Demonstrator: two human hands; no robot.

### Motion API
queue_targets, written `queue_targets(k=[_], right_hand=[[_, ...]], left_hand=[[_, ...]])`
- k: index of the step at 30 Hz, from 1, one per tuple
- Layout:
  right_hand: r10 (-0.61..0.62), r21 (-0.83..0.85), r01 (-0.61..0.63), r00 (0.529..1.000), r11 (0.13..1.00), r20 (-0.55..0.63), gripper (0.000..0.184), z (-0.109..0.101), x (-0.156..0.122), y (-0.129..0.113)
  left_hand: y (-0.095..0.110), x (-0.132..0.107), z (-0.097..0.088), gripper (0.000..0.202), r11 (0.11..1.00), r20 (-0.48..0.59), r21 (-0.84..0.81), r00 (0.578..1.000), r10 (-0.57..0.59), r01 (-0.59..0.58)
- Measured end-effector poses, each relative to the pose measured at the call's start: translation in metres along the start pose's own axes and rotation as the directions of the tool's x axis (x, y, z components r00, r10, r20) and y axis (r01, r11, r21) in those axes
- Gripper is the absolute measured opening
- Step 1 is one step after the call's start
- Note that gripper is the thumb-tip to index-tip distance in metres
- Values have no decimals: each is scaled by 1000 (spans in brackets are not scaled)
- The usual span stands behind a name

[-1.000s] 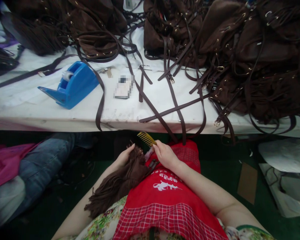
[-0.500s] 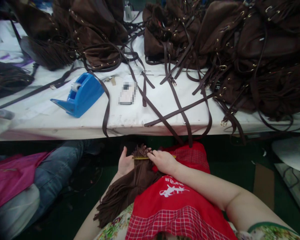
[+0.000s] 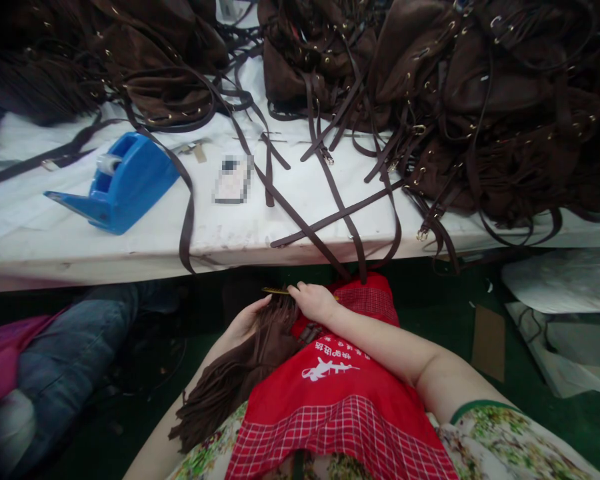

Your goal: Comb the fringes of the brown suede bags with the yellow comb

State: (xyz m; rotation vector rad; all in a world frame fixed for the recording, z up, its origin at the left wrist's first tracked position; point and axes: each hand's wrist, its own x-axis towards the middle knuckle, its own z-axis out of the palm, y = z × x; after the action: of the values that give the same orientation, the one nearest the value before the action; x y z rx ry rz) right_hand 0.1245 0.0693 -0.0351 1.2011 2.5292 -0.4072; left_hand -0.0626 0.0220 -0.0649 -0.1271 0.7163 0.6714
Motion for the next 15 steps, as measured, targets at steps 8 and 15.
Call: queue_targets(k=[8, 15], right_hand=[[-45, 101, 44, 999, 994, 12, 34, 2, 2, 1], [77, 384, -120, 989, 916, 126, 27, 34, 10, 7]], left_hand=[[-1, 5, 15, 25, 950, 124, 311, 990, -65, 23], [-14, 10, 31, 33, 805, 189, 504, 949, 251, -313]])
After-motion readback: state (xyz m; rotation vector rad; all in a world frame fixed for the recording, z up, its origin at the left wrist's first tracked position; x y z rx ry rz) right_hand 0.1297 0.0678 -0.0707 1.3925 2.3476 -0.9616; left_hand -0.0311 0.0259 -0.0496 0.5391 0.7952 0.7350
